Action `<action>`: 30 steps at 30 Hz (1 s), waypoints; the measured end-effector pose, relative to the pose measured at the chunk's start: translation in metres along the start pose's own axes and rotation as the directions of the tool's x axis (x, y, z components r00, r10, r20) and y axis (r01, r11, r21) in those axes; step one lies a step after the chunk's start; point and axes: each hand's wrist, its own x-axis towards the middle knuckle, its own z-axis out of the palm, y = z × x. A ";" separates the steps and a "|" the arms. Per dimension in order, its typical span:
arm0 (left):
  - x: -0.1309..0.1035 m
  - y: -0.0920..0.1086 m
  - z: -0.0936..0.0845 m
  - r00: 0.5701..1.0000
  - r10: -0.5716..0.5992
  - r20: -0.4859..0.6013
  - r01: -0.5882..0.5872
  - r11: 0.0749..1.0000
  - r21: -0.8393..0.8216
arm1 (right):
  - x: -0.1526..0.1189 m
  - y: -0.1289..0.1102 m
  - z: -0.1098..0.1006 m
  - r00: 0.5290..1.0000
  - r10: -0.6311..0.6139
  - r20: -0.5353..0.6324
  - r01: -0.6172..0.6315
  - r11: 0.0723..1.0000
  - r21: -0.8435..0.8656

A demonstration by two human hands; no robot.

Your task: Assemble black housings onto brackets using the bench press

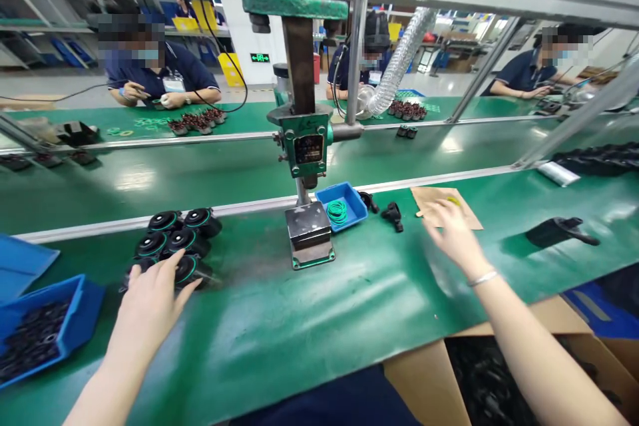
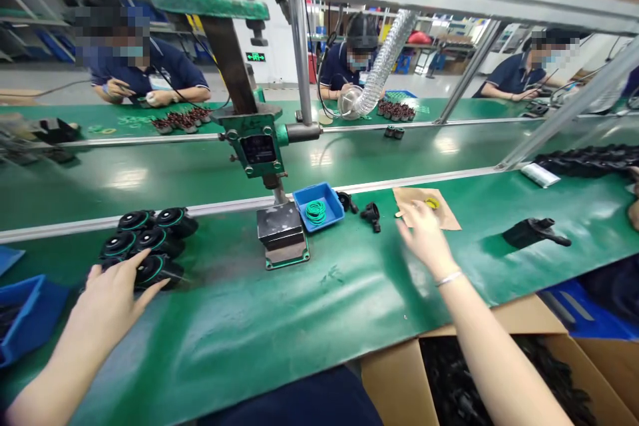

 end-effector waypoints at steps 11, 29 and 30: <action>-0.031 0.115 0.010 0.952 0.278 0.127 -0.163 0.814 -0.558 | 0.000 -0.042 0.064 0.966 0.145 0.215 -0.213 0.919 0.333; -0.043 0.182 0.056 0.943 0.113 0.313 0.216 0.504 -0.836 | -0.022 -0.188 -0.001 0.863 -0.164 0.478 -0.263 0.662 0.702; -0.043 0.183 0.056 0.946 0.117 0.301 0.202 0.513 -0.834 | -0.020 -0.201 -0.002 0.866 -0.232 0.443 -0.181 0.680 0.710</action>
